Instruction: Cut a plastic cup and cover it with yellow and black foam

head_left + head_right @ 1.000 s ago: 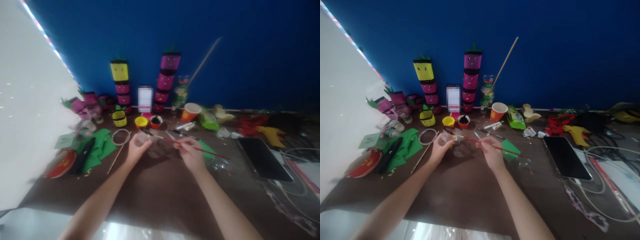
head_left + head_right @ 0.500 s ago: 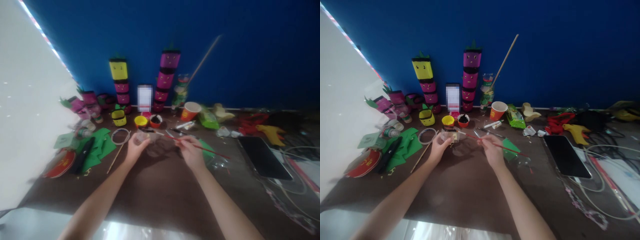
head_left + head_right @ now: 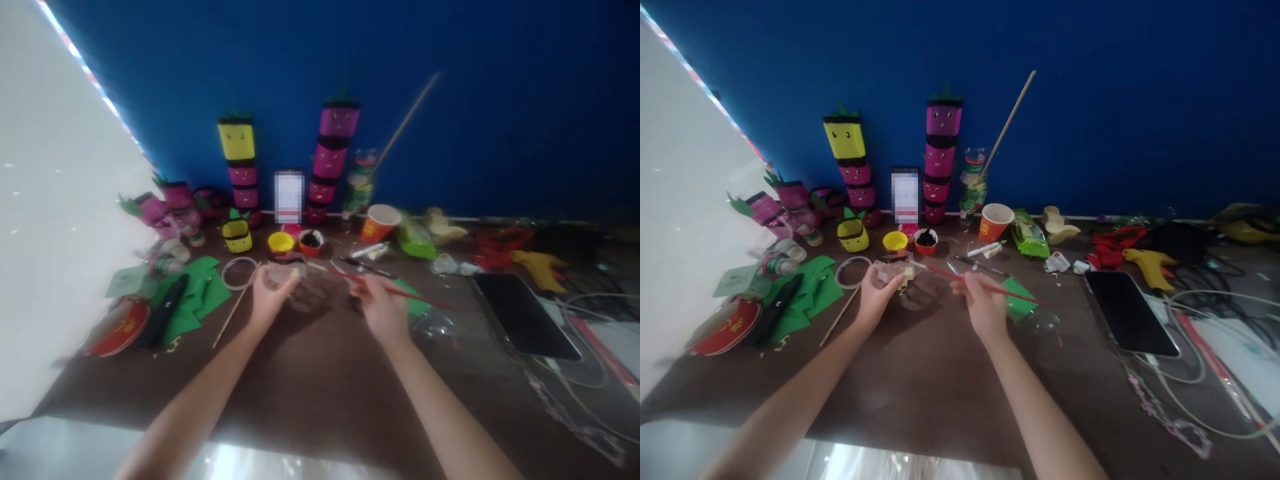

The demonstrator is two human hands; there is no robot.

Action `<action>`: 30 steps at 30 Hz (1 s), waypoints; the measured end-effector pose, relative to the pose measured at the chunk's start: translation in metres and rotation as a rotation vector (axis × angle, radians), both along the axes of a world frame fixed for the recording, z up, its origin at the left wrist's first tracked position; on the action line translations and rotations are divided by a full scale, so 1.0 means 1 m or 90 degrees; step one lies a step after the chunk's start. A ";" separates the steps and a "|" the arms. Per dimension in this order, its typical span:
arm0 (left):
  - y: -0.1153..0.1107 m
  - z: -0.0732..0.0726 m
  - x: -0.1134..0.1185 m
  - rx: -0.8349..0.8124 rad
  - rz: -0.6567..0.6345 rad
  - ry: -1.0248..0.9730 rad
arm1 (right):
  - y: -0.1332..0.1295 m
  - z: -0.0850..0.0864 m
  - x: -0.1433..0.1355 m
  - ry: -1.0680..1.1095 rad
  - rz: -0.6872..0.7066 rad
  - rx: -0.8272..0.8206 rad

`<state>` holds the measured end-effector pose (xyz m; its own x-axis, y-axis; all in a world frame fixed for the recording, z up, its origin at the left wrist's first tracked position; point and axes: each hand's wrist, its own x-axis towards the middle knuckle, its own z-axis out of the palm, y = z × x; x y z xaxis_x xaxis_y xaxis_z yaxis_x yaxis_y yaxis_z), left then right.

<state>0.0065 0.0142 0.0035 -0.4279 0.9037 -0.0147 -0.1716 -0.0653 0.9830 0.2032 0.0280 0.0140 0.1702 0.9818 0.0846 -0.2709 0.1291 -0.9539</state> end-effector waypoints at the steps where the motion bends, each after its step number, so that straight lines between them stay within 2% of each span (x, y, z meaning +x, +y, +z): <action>1: 0.000 -0.001 0.000 -0.002 0.007 0.004 | -0.003 0.000 -0.003 -0.022 -0.010 0.001; 7: 0.003 -0.010 -0.001 -0.016 0.023 0.032 | -0.019 0.010 -0.016 -0.143 -0.028 0.013; 13: 0.002 -0.011 -0.001 -0.012 0.015 0.058 | -0.025 0.012 -0.022 -0.154 0.014 0.049; 23: 0.001 -0.009 -0.001 -0.015 0.013 0.071 | -0.021 0.015 -0.020 -0.140 -0.016 0.025; 30: 0.001 -0.009 -0.002 -0.033 0.032 0.132 | -0.018 0.014 -0.018 -0.134 -0.032 0.003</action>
